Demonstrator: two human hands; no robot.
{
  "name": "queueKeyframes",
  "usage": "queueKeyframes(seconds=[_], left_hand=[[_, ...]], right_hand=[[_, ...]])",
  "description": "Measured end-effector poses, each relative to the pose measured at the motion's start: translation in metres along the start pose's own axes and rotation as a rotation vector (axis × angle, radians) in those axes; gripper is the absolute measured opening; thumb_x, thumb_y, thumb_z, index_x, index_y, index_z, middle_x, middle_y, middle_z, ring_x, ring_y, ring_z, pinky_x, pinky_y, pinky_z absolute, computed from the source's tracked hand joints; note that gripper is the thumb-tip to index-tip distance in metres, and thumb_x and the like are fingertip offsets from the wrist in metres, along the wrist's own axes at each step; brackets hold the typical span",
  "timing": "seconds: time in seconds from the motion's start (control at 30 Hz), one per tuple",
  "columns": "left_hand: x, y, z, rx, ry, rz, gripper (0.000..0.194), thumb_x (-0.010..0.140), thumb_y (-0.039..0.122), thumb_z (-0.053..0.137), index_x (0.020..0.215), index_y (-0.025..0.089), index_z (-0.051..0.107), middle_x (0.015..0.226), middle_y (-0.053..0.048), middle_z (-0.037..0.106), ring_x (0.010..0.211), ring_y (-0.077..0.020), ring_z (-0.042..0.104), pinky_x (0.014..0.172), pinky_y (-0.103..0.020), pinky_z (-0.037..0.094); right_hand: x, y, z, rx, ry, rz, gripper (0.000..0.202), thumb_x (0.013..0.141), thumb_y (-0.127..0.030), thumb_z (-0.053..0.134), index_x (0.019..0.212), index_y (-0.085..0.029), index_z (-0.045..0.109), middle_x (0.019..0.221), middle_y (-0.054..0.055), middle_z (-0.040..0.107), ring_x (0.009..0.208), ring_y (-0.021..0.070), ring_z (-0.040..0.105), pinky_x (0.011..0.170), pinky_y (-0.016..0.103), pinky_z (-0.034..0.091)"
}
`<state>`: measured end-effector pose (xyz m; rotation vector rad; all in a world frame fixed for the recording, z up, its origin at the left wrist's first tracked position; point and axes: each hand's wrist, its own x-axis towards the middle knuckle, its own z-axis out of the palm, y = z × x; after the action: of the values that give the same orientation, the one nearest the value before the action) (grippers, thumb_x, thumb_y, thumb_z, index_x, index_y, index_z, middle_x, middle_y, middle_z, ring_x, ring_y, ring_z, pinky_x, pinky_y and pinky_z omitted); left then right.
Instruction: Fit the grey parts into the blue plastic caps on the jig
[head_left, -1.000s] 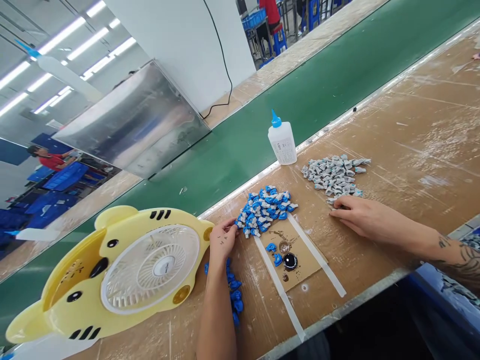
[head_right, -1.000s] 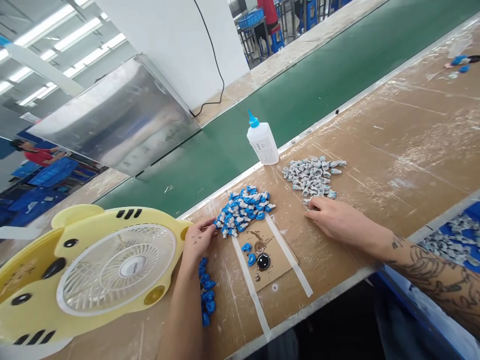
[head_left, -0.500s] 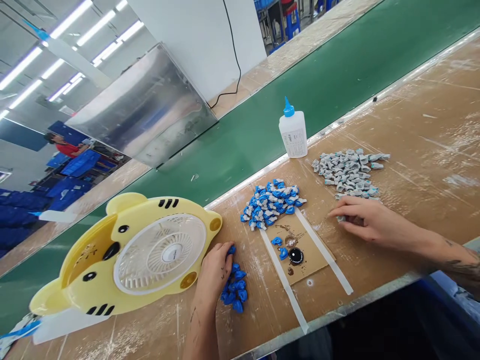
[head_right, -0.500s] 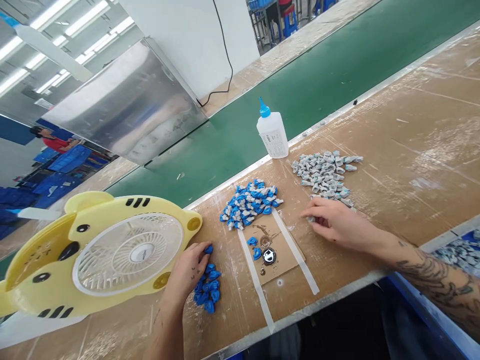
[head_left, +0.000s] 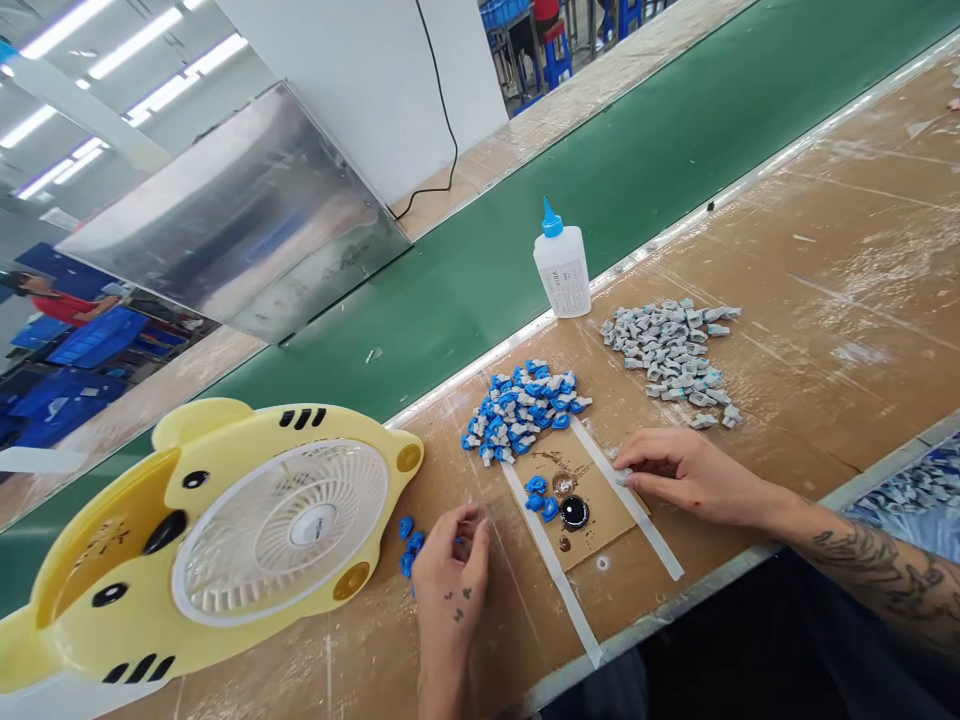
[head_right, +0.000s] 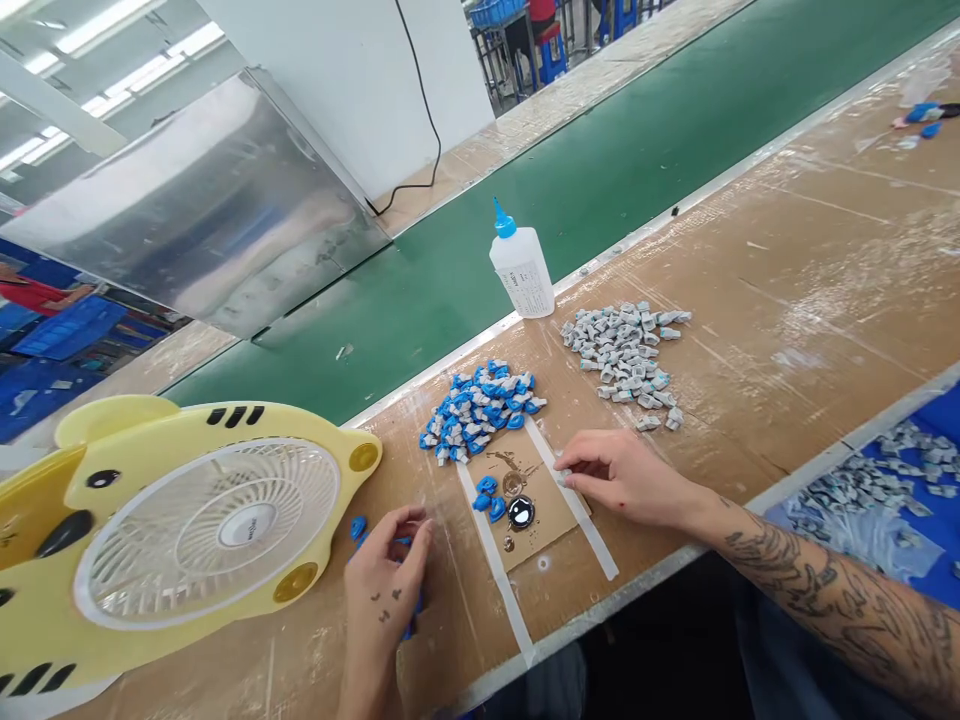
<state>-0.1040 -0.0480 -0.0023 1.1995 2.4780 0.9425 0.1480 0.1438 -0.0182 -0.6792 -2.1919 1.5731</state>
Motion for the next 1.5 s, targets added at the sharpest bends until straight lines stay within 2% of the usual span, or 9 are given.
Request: queueKeyframes(seconds=[0.1, 0.23, 0.43, 0.6, 0.7, 0.87, 0.97, 1.27, 1.5], left_hand=[[-0.019, 0.011, 0.012, -0.034, -0.018, 0.090, 0.027, 0.086, 0.039, 0.058, 0.098, 0.021, 0.075, 0.080, -0.005, 0.071, 0.049, -0.0143, 0.055, 0.047, -0.027, 0.047], [-0.021, 0.020, 0.018, 0.041, -0.131, 0.202, 0.026, 0.088, 0.028, 0.055, 0.105, 0.024, 0.074, 0.105, -0.009, 0.073, 0.073, -0.0196, 0.068, 0.061, -0.030, 0.054], [-0.005, 0.019, 0.024, 0.089, -0.300, 0.217, 0.021, 0.087, 0.028, 0.057, 0.100, 0.024, 0.074, 0.095, -0.007, 0.074, 0.072, -0.0200, 0.068, 0.068, -0.032, 0.056], [-0.009, 0.015, 0.026, 0.048, -0.127, 0.129, 0.021, 0.081, 0.034, 0.059, 0.088, 0.023, 0.075, 0.072, -0.004, 0.071, 0.055, -0.0182, 0.062, 0.055, -0.030, 0.053], [-0.015, 0.013, 0.021, -0.075, 0.013, -0.005, 0.024, 0.076, 0.038, 0.064, 0.088, 0.022, 0.078, 0.077, -0.007, 0.076, 0.062, -0.0208, 0.069, 0.063, -0.033, 0.058], [-0.031, 0.017, 0.019, -0.576, 0.068, -0.340, 0.028, 0.066, 0.043, 0.081, 0.081, 0.020, 0.076, 0.076, -0.005, 0.076, 0.067, -0.0225, 0.074, 0.066, -0.033, 0.062], [-0.040, 0.025, 0.025, -0.705, 0.062, -0.376, 0.027, 0.064, 0.041, 0.084, 0.079, 0.021, 0.074, 0.077, -0.004, 0.075, 0.074, -0.0226, 0.075, 0.072, -0.033, 0.062], [-0.042, 0.043, 0.048, -0.145, -0.122, 0.158, 0.021, 0.084, 0.026, 0.067, 0.100, 0.025, 0.080, 0.097, -0.008, 0.079, 0.088, -0.0219, 0.075, 0.079, -0.031, 0.060], [-0.040, 0.043, 0.059, -0.008, 0.010, 0.297, 0.017, 0.090, 0.028, 0.064, 0.098, 0.023, 0.078, 0.090, -0.006, 0.079, 0.074, -0.0177, 0.074, 0.071, -0.027, 0.059]], right_hand=[[0.001, 0.000, 0.005, 0.010, 0.022, -0.039, 0.028, 0.093, -0.042, 0.062, 0.095, -0.018, 0.075, 0.091, 0.008, 0.073, 0.079, 0.0181, 0.068, 0.070, 0.028, 0.054], [0.000, 0.002, 0.010, 0.015, 0.029, -0.045, 0.025, 0.093, -0.039, 0.062, 0.095, -0.017, 0.075, 0.091, 0.008, 0.073, 0.078, 0.0173, 0.068, 0.071, 0.027, 0.055], [-0.003, 0.004, 0.008, -0.007, 0.029, -0.083, 0.023, 0.094, -0.034, 0.059, 0.098, -0.018, 0.074, 0.096, 0.009, 0.074, 0.084, 0.0186, 0.069, 0.074, 0.029, 0.055], [-0.004, 0.007, 0.007, 0.004, 0.034, -0.091, 0.022, 0.094, -0.035, 0.060, 0.098, -0.018, 0.074, 0.094, 0.009, 0.073, 0.084, 0.0182, 0.068, 0.075, 0.029, 0.055], [-0.004, 0.007, 0.009, 0.021, 0.033, -0.084, 0.024, 0.094, -0.038, 0.061, 0.097, -0.018, 0.074, 0.091, 0.008, 0.072, 0.079, 0.0170, 0.067, 0.071, 0.027, 0.054], [-0.001, 0.004, 0.016, 0.180, 0.010, 0.023, 0.030, 0.091, -0.045, 0.066, 0.089, -0.016, 0.073, 0.086, 0.006, 0.070, 0.068, 0.0134, 0.063, 0.063, 0.024, 0.052], [0.000, 0.004, 0.019, 0.201, -0.031, 0.016, 0.026, 0.091, -0.040, 0.066, 0.088, -0.016, 0.075, 0.083, 0.005, 0.071, 0.071, 0.0141, 0.065, 0.066, 0.024, 0.051], [-0.002, 0.012, 0.018, -0.034, 0.045, -0.165, 0.010, 0.089, -0.016, 0.069, 0.092, -0.013, 0.078, 0.084, 0.006, 0.073, 0.075, 0.0145, 0.065, 0.069, 0.023, 0.050], [-0.007, 0.014, 0.018, -0.040, 0.072, -0.169, 0.008, 0.088, -0.018, 0.072, 0.091, -0.014, 0.078, 0.084, 0.006, 0.074, 0.076, 0.0149, 0.068, 0.071, 0.023, 0.051]])
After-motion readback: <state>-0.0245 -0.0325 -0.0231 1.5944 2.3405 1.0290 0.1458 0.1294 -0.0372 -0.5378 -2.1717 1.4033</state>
